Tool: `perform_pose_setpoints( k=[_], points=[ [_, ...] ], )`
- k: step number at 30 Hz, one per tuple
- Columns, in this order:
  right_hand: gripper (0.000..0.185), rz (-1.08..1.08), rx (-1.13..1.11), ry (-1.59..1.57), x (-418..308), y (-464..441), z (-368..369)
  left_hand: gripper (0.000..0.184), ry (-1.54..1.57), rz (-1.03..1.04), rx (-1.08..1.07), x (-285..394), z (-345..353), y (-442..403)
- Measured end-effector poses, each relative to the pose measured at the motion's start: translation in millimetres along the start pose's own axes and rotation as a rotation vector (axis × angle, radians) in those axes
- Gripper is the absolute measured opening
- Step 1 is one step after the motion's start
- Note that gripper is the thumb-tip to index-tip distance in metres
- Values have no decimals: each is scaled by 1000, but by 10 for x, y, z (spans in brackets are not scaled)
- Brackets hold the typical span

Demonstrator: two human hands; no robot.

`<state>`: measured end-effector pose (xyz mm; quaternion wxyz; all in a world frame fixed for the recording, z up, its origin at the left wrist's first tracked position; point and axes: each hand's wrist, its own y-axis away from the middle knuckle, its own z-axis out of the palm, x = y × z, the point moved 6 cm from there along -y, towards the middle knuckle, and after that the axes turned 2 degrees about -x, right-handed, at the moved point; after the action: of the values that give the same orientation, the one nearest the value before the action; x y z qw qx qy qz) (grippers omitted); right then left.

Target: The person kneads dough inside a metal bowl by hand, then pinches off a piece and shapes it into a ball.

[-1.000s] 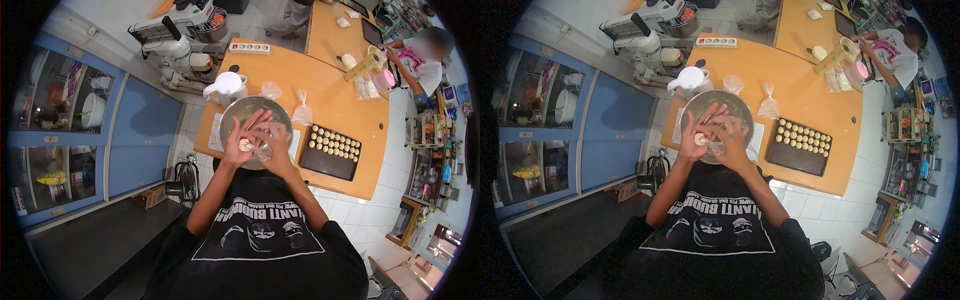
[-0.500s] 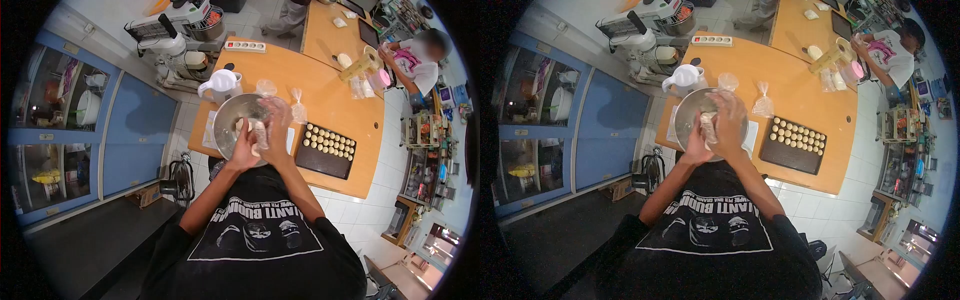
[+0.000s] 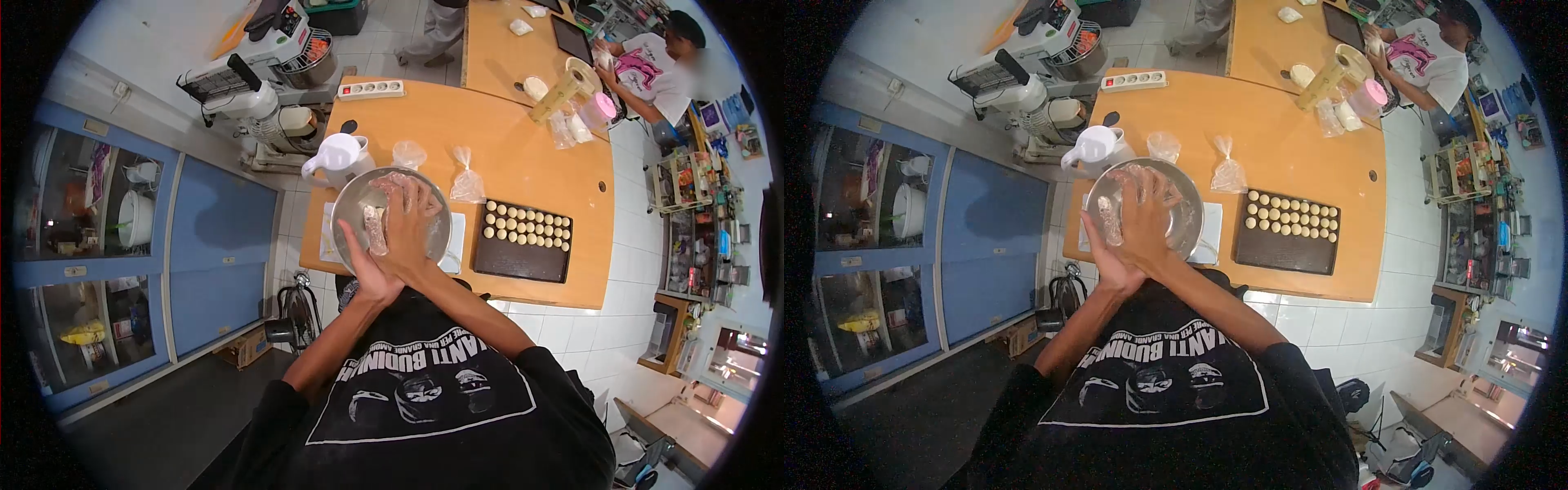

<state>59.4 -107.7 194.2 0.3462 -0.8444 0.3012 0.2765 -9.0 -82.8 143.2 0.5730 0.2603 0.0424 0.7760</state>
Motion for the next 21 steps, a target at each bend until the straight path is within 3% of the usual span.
perform_pose_setpoints(
  k=[3, 5, 6, 8, 10, 12, 15, 17, 19, 20, 21],
  points=[
    [53, 15, 44, -63, 93, -28, 73, 89, 46, -77, -4, -8, -103, -100],
    [42, 88, -25, -360, 282, -81, 188, 88, 51, -100, 7, -8, -160, -186],
    [42, 86, -27, -365, 320, -129, 189, 86, 88, -107, -24, -4, -132, -223],
    [39, 154, 41, -647, 436, -171, 160, 85, 129, -98, -45, 4, -109, -254],
    [41, 131, 5, -547, 272, -223, 40, 83, 190, -113, 78, -34, -105, -258],
    [41, -31, 2, -75, 67, -178, -11, 92, 21, -37, 52, -26, -35, -225],
    [41, -82, 16, -46, -52, -147, -43, 93, 65, -82, 101, -67, -112, -170],
    [39, -93, 2, 40, 36, -86, 56, 95, -12, -87, 10, -67, -70, -166],
    [32, 115, 20, -117, 285, -110, 152, 95, 71, -163, -33, -61, -147, -212],
    [32, 117, 22, -118, 352, -104, 172, 95, 154, -237, -79, -72, -161, -241],
    [30, 233, 99, -528, 442, -123, 105, 95, 153, -238, -77, -47, -160, -263]
  ],
)
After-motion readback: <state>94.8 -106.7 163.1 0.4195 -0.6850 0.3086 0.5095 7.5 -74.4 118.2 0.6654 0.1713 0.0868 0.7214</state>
